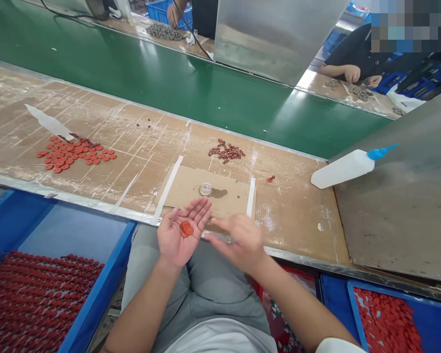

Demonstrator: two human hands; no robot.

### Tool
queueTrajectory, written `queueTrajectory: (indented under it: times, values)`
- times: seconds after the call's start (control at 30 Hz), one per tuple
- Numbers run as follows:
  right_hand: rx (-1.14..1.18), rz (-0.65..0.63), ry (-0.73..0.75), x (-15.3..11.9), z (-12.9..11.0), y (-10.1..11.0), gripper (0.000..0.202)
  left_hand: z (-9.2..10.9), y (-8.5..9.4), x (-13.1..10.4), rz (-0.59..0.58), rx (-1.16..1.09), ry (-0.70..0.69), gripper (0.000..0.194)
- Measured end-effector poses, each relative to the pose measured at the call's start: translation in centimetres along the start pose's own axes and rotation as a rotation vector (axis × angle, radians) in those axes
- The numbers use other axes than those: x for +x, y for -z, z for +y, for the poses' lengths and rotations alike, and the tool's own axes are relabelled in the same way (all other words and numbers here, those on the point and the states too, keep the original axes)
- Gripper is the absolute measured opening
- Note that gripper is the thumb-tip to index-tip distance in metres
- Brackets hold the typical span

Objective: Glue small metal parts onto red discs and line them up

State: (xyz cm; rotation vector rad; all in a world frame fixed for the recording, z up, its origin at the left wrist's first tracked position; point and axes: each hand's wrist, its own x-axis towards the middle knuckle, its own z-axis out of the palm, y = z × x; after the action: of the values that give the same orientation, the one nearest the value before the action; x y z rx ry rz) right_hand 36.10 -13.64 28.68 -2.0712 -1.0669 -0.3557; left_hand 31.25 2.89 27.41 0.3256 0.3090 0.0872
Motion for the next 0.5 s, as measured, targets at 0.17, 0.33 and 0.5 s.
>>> queueTrajectory:
  times: [0.17, 0.33, 0.5]
  values:
    - [0.161, -0.101, -0.058, 0.3, -2.6, -4.3, 0.039, 0.3, -0.2, -0.5, -0.041, 0.011, 0.01, 0.047]
    - [0.217, 0.035, -0.068, 0.5, -2.5, -4.4, 0.033, 0.8, 0.3, -0.7, -0.039, -0.065, 0.03, 0.044]
    - [-0.012, 0.131, 0.3, 0.5, -1.5, -1.8, 0.053, 1.0, 0.6, -1.1, -0.084, -0.042, 0.121, 0.035]
